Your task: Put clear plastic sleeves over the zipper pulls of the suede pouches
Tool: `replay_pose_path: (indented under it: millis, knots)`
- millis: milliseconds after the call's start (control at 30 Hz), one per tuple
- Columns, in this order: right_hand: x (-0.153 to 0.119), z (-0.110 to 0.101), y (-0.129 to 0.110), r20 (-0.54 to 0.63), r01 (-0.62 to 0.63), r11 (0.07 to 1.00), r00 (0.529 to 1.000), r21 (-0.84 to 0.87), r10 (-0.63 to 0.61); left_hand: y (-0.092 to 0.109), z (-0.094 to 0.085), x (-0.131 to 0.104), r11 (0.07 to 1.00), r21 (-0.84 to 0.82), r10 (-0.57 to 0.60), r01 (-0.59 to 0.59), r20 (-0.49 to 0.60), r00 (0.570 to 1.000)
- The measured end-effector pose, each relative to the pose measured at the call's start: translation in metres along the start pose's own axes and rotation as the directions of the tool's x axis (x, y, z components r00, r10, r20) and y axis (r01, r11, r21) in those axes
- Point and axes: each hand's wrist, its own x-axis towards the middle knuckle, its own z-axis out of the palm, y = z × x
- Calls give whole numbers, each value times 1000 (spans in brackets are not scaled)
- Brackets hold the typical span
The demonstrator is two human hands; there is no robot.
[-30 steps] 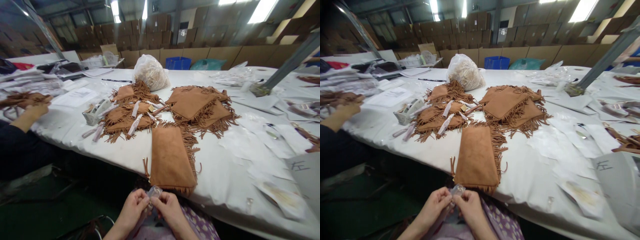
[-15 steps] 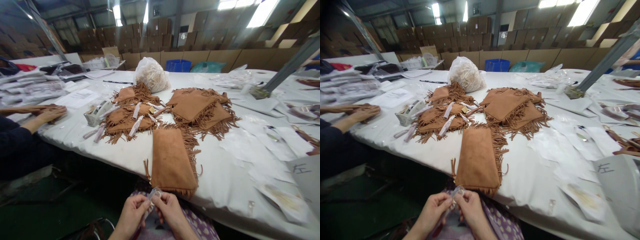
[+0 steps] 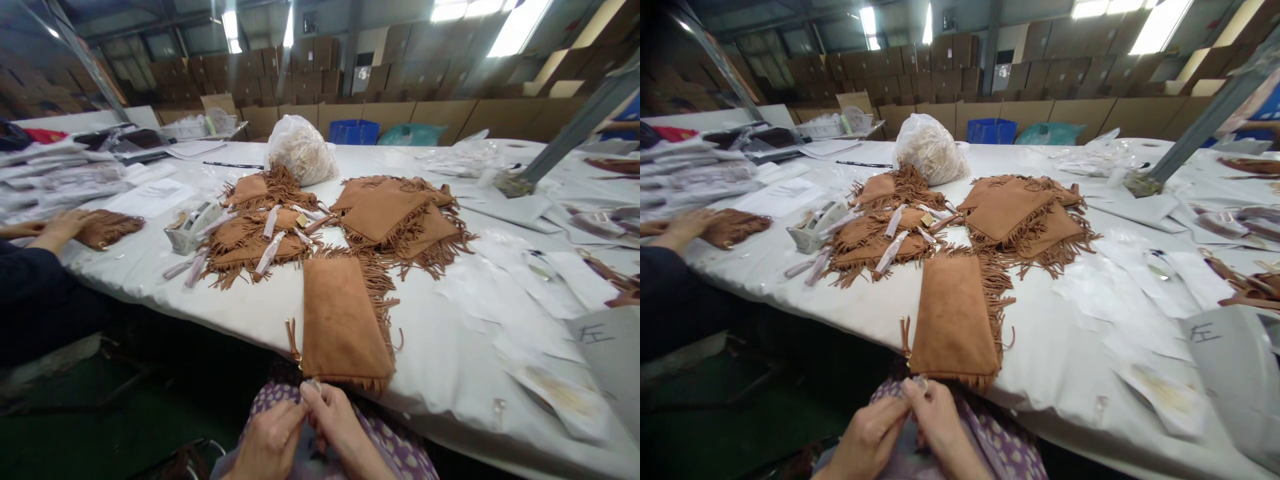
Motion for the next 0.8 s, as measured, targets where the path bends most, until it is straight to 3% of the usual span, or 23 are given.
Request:
replay_pose_path:
  millis: [100,233,367,433,500,567,633,700,800]
  knots:
    - [0,2,-2,-46,90,992,994,-86,-95,-3,-2,-3,999,-31,33,-30,102,994]
    - [1,0,2,-80,-52,999,995,-4,52,-29,-7,-43,999,-27,45,-41,159,986]
    - [5,-8,4,-138,-78,997,987,27,81,-63,-30,-94,989,84,-142,123,270,952]
    - [6,-13,4,-151,-56,998,987,5,56,-68,-44,-98,963,136,-265,234,296,918]
    - [7,-15,3,-145,-33,999,989,-17,30,-60,-52,-82,918,114,-396,380,234,888]
    - [6,-16,2,-136,-20,1000,991,-23,17,-42,-49,-50,842,-27,-526,539,179,831]
    - [4,-15,1,-125,-15,1000,992,-18,13,-20,-36,-15,756,-228,-564,613,249,788]
    - [2,-16,-2,-115,-6,1000,993,-1,6,0,-18,14,662,-393,-542,638,336,770]
    - [-1,-19,-4,-83,-3,998,997,57,8,16,3,31,503,-513,-539,696,444,716]
